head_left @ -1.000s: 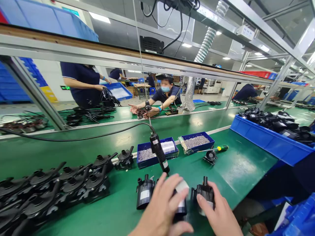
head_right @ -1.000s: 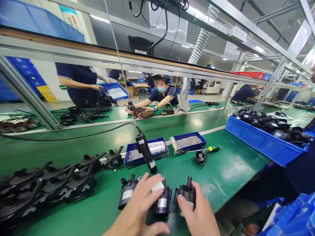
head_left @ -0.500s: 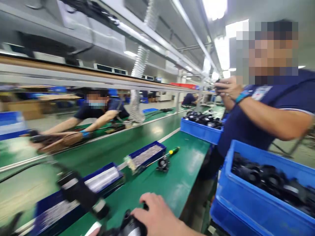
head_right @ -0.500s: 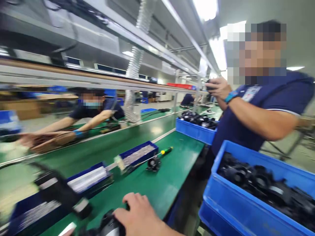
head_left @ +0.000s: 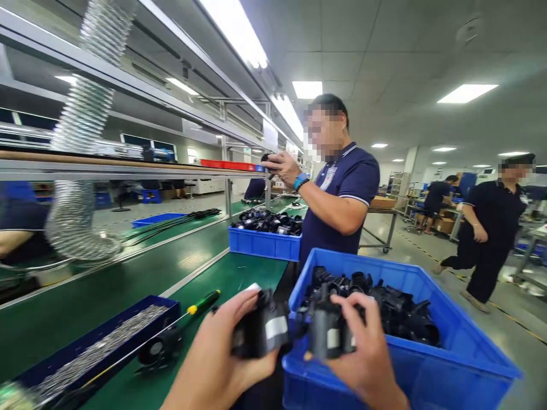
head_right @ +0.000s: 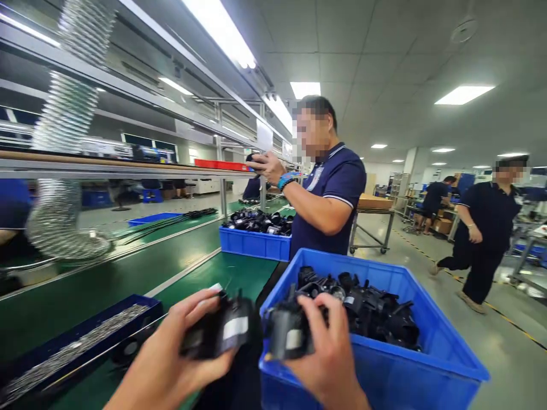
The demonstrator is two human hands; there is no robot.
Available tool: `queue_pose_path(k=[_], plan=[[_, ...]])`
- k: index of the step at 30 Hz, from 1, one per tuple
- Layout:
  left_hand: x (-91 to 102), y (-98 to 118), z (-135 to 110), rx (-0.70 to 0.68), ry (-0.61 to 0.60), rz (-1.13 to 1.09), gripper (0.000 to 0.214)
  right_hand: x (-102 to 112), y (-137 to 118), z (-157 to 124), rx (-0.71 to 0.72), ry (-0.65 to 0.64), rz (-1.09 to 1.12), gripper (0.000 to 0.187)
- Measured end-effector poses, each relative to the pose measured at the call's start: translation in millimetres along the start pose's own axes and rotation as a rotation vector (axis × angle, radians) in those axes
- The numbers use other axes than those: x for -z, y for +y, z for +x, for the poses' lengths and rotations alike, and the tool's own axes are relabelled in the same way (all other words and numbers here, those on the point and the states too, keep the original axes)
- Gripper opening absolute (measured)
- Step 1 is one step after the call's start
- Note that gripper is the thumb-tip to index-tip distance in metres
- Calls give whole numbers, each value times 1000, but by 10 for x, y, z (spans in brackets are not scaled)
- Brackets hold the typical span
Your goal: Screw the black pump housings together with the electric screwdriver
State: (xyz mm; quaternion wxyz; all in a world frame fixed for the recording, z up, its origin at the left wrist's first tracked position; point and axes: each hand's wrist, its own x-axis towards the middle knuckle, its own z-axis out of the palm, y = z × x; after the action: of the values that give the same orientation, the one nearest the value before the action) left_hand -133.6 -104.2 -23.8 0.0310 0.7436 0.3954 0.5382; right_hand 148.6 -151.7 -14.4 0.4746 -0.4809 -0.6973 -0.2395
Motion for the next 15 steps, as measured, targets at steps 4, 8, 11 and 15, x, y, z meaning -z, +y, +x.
queue_pose_path(k=[4, 8, 11, 15], plan=[[-1133, 717, 809, -150, -168, -218, 84, 678, 1014, -12, -249, 122, -473, 95], [-1915, 1202, 981, -167, -398, -244, 91, 988, 1600, -179, -388, 26, -595, 103], [-2018, 1244, 874, -202, -412, -290, 99, 1010, 1496, -236, -315, 165, -534, 86], [-1590, 983, 590, 103, -323, -597, 46, 676, 913, -337, -148, 332, -175, 22]])
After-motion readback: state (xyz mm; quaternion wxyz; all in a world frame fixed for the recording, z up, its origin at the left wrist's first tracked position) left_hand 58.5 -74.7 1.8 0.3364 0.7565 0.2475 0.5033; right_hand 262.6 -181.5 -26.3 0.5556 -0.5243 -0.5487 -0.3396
